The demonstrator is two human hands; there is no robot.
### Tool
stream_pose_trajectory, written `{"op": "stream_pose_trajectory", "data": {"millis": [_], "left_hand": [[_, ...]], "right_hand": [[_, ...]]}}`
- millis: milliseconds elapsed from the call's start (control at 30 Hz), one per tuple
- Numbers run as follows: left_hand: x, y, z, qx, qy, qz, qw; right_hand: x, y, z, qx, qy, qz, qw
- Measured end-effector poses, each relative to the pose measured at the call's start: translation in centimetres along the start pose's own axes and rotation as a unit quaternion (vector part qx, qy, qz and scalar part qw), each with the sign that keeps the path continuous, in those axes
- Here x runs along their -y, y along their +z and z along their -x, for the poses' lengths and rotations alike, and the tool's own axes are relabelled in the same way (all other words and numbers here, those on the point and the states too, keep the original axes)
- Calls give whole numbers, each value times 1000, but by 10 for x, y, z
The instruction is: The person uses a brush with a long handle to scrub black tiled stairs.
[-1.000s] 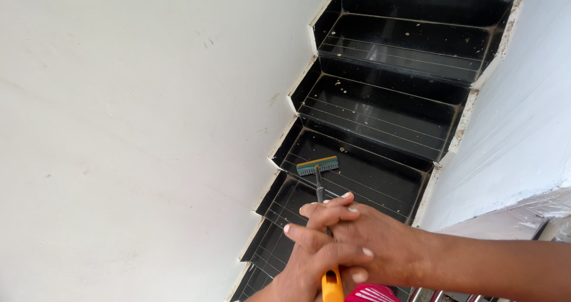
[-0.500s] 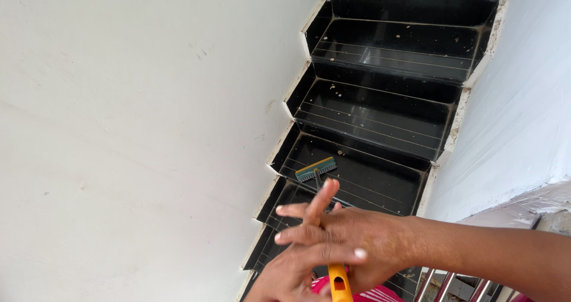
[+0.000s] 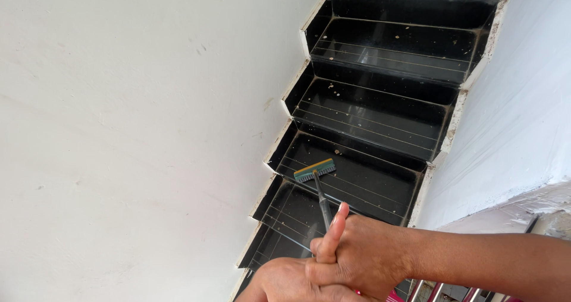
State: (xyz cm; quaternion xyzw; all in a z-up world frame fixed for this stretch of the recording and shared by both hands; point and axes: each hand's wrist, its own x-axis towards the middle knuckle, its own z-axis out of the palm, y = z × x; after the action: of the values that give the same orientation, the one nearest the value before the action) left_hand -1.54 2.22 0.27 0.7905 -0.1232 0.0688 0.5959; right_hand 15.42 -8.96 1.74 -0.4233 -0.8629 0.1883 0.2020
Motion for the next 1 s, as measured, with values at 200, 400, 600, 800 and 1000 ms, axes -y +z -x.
{"op": "stream_pose_trajectory", "data": {"millis": [200,400,600,800,1000], "left_hand": [[-25,0,-10,15,59,12,998],[-53,1,-18,-59,-80,-85,991],[-3,0,-40,-201,69,-37,977],[25,-4,-46,-224,102,-47,968],[14,-1,-36,-215,82,-56,972]], "right_hand": [[1,-3,6,-59,-23,59,996],[0,-19,-9,-147,19,-46,988],[-14,-32,-12,-133,114,-82,981],[-46,-15,-9,-177,13,3,984],[-39,-9,-14,-179,-4,-28,983]]}}
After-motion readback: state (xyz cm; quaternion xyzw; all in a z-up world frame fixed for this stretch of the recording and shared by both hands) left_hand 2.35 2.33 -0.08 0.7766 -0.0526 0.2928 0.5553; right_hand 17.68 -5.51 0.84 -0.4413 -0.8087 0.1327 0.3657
